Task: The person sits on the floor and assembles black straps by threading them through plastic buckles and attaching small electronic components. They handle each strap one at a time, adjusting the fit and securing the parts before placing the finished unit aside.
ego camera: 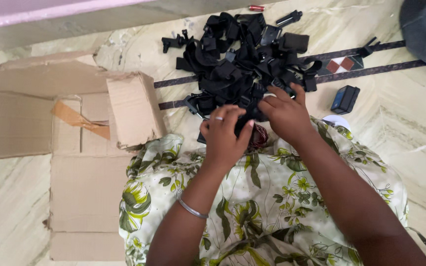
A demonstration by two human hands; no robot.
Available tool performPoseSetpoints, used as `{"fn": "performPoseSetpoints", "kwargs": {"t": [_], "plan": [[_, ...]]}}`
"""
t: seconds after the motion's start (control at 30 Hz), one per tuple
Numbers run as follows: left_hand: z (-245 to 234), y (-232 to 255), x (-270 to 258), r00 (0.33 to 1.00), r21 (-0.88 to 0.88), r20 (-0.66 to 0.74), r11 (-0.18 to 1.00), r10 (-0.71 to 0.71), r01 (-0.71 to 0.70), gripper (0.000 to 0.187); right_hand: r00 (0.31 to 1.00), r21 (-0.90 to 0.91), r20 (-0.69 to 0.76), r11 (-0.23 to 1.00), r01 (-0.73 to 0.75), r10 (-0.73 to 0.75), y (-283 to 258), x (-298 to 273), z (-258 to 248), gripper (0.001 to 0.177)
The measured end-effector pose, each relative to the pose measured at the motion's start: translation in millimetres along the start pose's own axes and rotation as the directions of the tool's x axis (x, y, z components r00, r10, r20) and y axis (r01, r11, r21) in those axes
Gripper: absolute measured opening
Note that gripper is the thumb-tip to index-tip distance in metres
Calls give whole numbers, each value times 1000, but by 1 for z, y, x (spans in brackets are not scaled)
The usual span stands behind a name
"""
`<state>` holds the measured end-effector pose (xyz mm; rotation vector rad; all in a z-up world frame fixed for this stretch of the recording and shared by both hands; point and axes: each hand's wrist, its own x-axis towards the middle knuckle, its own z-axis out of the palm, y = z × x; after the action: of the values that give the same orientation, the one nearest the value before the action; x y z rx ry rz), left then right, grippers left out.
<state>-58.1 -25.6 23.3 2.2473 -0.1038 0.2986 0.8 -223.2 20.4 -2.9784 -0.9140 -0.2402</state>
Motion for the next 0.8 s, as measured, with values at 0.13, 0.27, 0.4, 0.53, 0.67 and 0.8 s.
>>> {"fn": "performPoseSetpoints", "kwargs": {"t": [0.13,0.27,0.4,0.53,0.67,0.8], "plan": [[-6,-14,6,976,-241,183,957,-119,162,44,915,102,-339,959,266,-218,-17,-1,-34,9],[1,-18,2,784,-537,593,635,-184,555,57,886,175,-419,940,293,-198,-20,-4,-40,16],[11,-8,-10,708,-598,698,457,-105,658,50,936,195,-307,952,238,-171,-17,-6,-36,16],[6,0,-6,800,-533,563,650,-205,542,39,960,211,-250,960,183,-128,-16,1,-34,50],[-5,5,0,814,-470,523,711,-254,524,36,971,641,-224,739,207,-78,4,8,-39,76],[-12,11,1,794,-359,556,789,-247,498,39,995,911,98,402,-95,13,29,0,-40,76]]}}
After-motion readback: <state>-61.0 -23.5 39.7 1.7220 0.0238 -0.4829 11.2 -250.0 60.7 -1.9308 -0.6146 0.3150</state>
